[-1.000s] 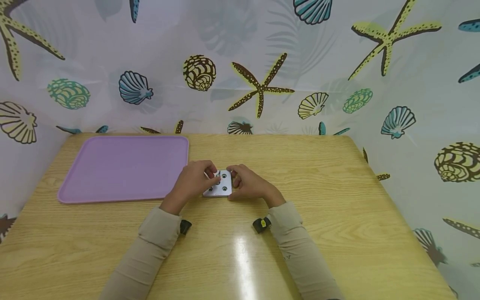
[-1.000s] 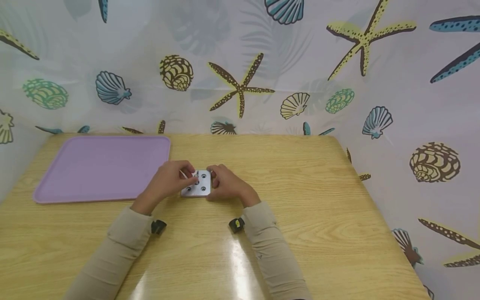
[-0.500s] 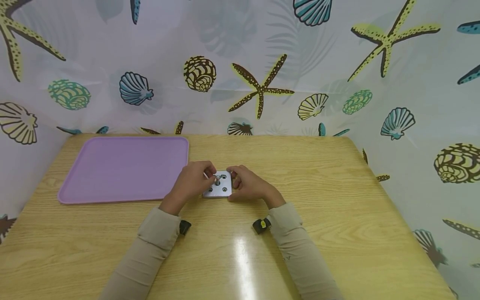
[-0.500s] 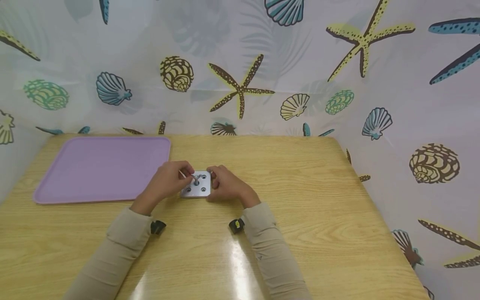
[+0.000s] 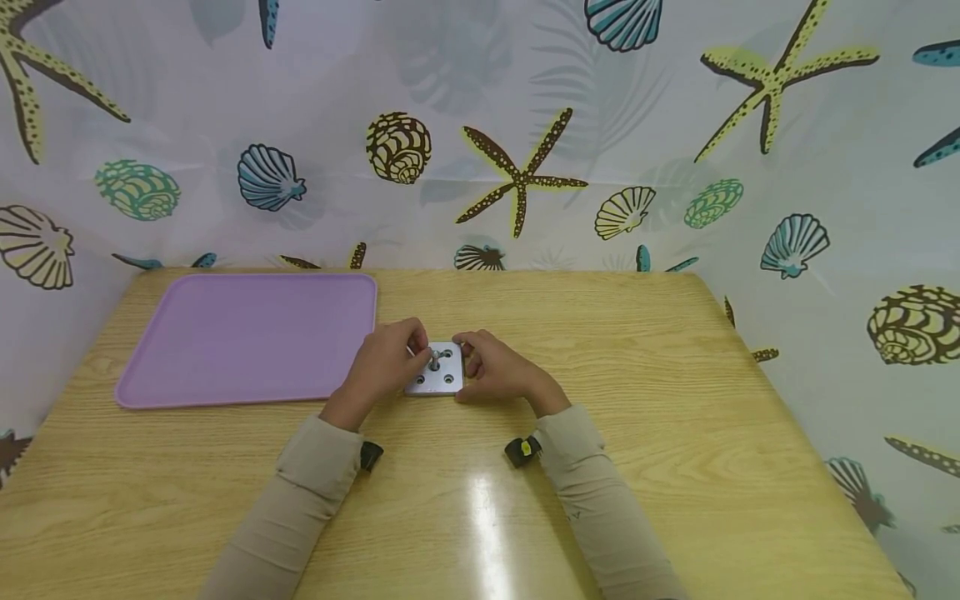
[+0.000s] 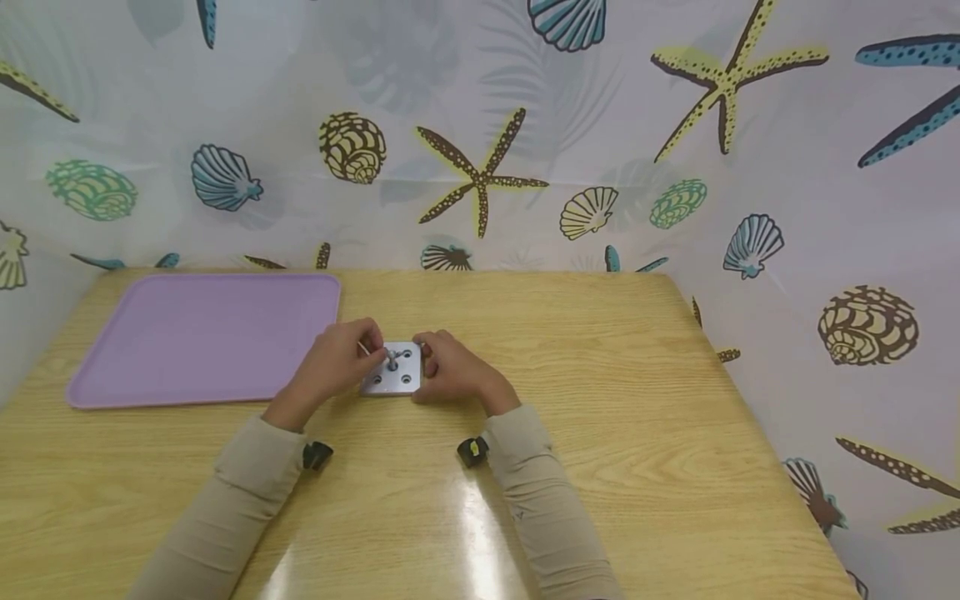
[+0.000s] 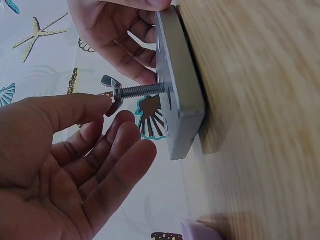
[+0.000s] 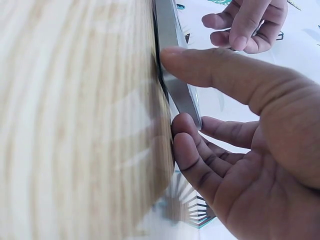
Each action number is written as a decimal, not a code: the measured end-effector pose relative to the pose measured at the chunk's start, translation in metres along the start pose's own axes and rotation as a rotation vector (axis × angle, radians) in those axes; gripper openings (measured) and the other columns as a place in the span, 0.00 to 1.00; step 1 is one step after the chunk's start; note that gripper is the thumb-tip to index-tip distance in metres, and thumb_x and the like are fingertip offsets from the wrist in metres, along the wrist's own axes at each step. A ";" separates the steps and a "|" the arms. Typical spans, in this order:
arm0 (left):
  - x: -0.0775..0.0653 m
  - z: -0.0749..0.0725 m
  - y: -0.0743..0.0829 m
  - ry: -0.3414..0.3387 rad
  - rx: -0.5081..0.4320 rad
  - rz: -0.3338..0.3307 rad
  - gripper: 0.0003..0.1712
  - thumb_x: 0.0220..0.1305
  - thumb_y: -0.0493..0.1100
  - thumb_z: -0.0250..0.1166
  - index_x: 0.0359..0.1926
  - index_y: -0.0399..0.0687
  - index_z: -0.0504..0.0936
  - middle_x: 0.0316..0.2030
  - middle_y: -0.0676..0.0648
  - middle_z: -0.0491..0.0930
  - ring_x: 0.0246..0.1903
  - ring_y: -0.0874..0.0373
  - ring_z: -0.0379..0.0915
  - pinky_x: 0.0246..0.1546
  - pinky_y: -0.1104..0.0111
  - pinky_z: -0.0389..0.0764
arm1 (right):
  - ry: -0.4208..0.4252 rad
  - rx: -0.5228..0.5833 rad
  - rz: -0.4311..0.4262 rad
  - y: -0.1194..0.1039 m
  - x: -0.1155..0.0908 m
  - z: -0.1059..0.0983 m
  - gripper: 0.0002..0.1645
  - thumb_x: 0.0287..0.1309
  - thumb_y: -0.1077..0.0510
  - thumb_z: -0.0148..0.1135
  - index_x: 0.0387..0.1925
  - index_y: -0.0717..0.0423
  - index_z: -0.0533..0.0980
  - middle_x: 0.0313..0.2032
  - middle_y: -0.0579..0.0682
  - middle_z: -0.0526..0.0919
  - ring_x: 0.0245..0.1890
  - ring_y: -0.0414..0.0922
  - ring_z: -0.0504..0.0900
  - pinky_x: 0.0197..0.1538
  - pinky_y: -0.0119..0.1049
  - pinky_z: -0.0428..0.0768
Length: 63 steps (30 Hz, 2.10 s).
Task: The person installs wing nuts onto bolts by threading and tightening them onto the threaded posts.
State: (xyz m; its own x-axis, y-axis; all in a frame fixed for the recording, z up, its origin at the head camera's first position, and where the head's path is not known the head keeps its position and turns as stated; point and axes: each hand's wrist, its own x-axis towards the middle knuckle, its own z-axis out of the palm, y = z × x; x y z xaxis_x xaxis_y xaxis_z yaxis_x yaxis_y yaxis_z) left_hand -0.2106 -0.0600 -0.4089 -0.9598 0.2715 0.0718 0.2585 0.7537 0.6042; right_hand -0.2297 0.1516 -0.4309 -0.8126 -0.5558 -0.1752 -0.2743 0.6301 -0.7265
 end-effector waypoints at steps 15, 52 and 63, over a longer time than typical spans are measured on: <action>0.000 0.001 0.001 -0.043 -0.013 -0.027 0.08 0.64 0.46 0.67 0.35 0.46 0.84 0.33 0.49 0.86 0.30 0.59 0.80 0.30 0.69 0.75 | -0.005 -0.003 0.000 0.003 0.001 0.001 0.52 0.46 0.60 0.78 0.70 0.62 0.61 0.55 0.57 0.70 0.47 0.45 0.78 0.51 0.34 0.80; -0.002 -0.003 -0.001 -0.065 -0.032 0.007 0.08 0.63 0.46 0.68 0.34 0.46 0.84 0.35 0.48 0.87 0.27 0.60 0.77 0.29 0.69 0.75 | 0.003 0.001 0.003 0.003 0.001 0.001 0.52 0.46 0.60 0.79 0.70 0.62 0.62 0.54 0.57 0.70 0.46 0.44 0.77 0.50 0.32 0.79; -0.002 -0.003 0.000 -0.024 -0.006 0.008 0.05 0.64 0.43 0.67 0.35 0.46 0.82 0.34 0.47 0.87 0.30 0.57 0.78 0.32 0.66 0.75 | 0.004 0.012 0.006 0.003 0.000 0.001 0.52 0.46 0.60 0.79 0.71 0.62 0.61 0.55 0.57 0.70 0.46 0.44 0.77 0.51 0.33 0.79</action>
State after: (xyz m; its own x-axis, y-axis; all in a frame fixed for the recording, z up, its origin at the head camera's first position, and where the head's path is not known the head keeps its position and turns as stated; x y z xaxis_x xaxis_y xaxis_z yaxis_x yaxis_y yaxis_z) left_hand -0.2093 -0.0618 -0.4068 -0.9546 0.2923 0.0576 0.2657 0.7481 0.6081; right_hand -0.2302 0.1525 -0.4336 -0.8160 -0.5504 -0.1769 -0.2634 0.6263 -0.7337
